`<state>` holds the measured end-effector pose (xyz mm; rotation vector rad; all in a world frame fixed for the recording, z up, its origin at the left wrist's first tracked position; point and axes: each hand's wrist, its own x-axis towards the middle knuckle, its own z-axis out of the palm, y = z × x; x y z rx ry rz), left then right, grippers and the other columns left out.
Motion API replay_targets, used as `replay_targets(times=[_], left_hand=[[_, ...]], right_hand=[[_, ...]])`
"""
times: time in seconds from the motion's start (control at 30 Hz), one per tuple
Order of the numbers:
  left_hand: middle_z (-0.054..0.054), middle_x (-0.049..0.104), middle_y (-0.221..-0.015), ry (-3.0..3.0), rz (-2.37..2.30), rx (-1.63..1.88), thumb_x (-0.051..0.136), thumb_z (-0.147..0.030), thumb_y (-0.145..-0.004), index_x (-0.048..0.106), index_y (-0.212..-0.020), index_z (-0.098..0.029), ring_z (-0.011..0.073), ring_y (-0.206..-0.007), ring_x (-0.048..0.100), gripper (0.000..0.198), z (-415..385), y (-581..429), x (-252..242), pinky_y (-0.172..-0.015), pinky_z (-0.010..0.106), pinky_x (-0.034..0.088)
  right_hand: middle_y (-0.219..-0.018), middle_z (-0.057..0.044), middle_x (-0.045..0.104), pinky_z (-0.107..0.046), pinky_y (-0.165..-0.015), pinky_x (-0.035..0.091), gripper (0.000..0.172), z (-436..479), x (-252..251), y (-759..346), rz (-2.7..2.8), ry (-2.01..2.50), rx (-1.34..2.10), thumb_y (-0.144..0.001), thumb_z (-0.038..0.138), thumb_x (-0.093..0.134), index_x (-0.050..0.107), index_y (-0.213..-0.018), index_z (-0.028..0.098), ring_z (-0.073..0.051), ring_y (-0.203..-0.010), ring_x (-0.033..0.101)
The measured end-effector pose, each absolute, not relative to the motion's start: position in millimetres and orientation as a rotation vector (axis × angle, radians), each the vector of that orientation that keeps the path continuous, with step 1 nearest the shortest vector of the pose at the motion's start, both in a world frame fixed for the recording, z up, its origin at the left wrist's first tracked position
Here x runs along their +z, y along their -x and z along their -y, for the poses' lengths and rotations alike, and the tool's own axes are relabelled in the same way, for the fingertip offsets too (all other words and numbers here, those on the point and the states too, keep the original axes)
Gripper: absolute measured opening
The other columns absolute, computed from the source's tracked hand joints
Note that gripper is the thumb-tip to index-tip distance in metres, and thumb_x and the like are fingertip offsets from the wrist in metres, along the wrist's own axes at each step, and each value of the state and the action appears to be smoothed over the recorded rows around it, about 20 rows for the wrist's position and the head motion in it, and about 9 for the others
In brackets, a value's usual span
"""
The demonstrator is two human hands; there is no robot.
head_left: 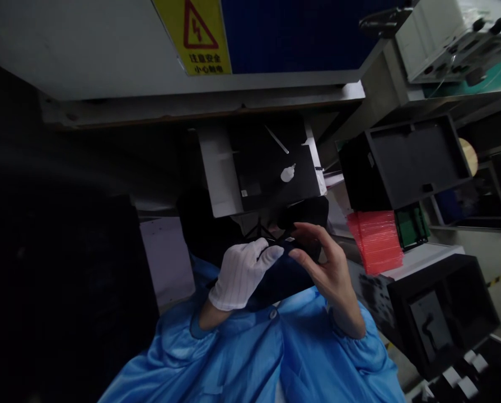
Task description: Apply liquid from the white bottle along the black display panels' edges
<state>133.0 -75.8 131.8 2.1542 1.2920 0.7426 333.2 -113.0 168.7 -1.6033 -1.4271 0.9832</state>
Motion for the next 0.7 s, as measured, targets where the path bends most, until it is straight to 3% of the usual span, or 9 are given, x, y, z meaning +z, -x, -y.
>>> replay_targets(times=[0.07, 0.13, 0.23, 0.33, 0.47, 0.6, 0.7], left_hand=[[-0.003, 0.046, -0.051, -1.996, -1.34, 0.715, 0.02, -0.076, -0.115, 0.044, -0.064, -0.022, 0.011, -0.043, 0.045, 0.078, 73.3, -129.0, 135.0, -0.051, 0.027, 0.032], [-0.003, 0.045, -0.051, -1.869, -1.367, 0.72, 0.017, -0.084, -0.111, 0.043, -0.064, -0.023, 0.0113, -0.044, 0.044, 0.081, 70.0, -126.4, 140.1, -0.051, 0.028, 0.034], [-0.002, 0.048, -0.052, -1.733, -1.328, 0.709, 0.021, -0.088, -0.109, 0.042, -0.063, -0.024, 0.012, -0.045, 0.045, 0.082, 65.9, -122.9, 150.8, -0.05, 0.028, 0.037], [0.0, 0.059, -0.058, -1.645, -1.265, 0.64, 0.027, -0.086, -0.11, 0.051, -0.066, -0.024, 0.014, -0.053, 0.054, 0.08, 65.8, -116.5, 162.3, -0.057, 0.028, 0.047], [0.005, 0.08, -0.084, -1.529, -1.116, 0.578, 0.045, -0.072, -0.112, 0.074, -0.088, -0.022, 0.0193, -0.077, 0.076, 0.063, 69.0, -106.9, 169.7, -0.075, 0.03, 0.06], [0.008, 0.086, -0.098, -1.486, -0.828, 0.687, 0.039, -0.074, -0.115, 0.082, -0.104, -0.022, 0.0229, -0.093, 0.084, 0.068, 71.1, -103.8, 164.3, -0.084, 0.031, 0.065], [0.007, 0.088, -0.102, -1.654, -0.724, 0.726, 0.044, -0.069, -0.116, 0.084, -0.104, -0.024, 0.0242, -0.1, 0.085, 0.062, 75.0, -101.3, 154.7, -0.094, 0.033, 0.066]], right_hand=[[-0.109, -0.004, 0.086, -0.032, -0.085, 0.065, 0.022, 114.5, 170.0, -334.0, 1.494, 1.644, 0.945, -0.108, 0.044, 0.076, 0.08, -0.122, 0.028, -0.023, -0.098, 0.082], [-0.095, -0.003, 0.084, -0.03, -0.077, 0.062, 0.016, 115.5, 170.7, -334.1, 1.561, 1.673, 0.879, -0.11, 0.039, 0.072, 0.08, -0.105, 0.026, -0.021, -0.085, 0.08], [-0.079, -0.001, 0.076, -0.029, -0.067, 0.056, 0.022, 114.5, 172.3, -334.6, 1.638, 1.641, 0.77, -0.112, 0.034, 0.069, 0.076, -0.093, 0.025, -0.018, -0.069, 0.073], [-0.076, -0.001, 0.073, -0.031, -0.065, 0.054, 0.022, 112.2, 176.3, -337.7, 1.728, 1.55, 0.692, -0.112, 0.031, 0.068, 0.075, -0.092, 0.025, -0.019, -0.068, 0.07], [-0.076, -0.002, 0.075, -0.035, -0.066, 0.053, 0.017, 111.6, 182.8, -342.7, 1.836, 1.392, 0.62, -0.11, 0.03, 0.072, 0.077, -0.094, 0.026, -0.02, -0.069, 0.07], [-0.074, -0.001, 0.075, -0.036, -0.061, 0.051, 0.021, 114.1, 183.3, -341.1, 1.897, 1.269, 0.533, -0.114, 0.035, 0.067, 0.075, -0.097, 0.025, -0.019, -0.063, 0.068], [-0.071, -0.001, 0.076, -0.035, -0.058, 0.049, 0.024, 117.8, 178.7, -338.7, 1.914, 1.158, 0.434, -0.116, 0.04, 0.065, 0.077, -0.101, 0.024, -0.018, -0.061, 0.067]])
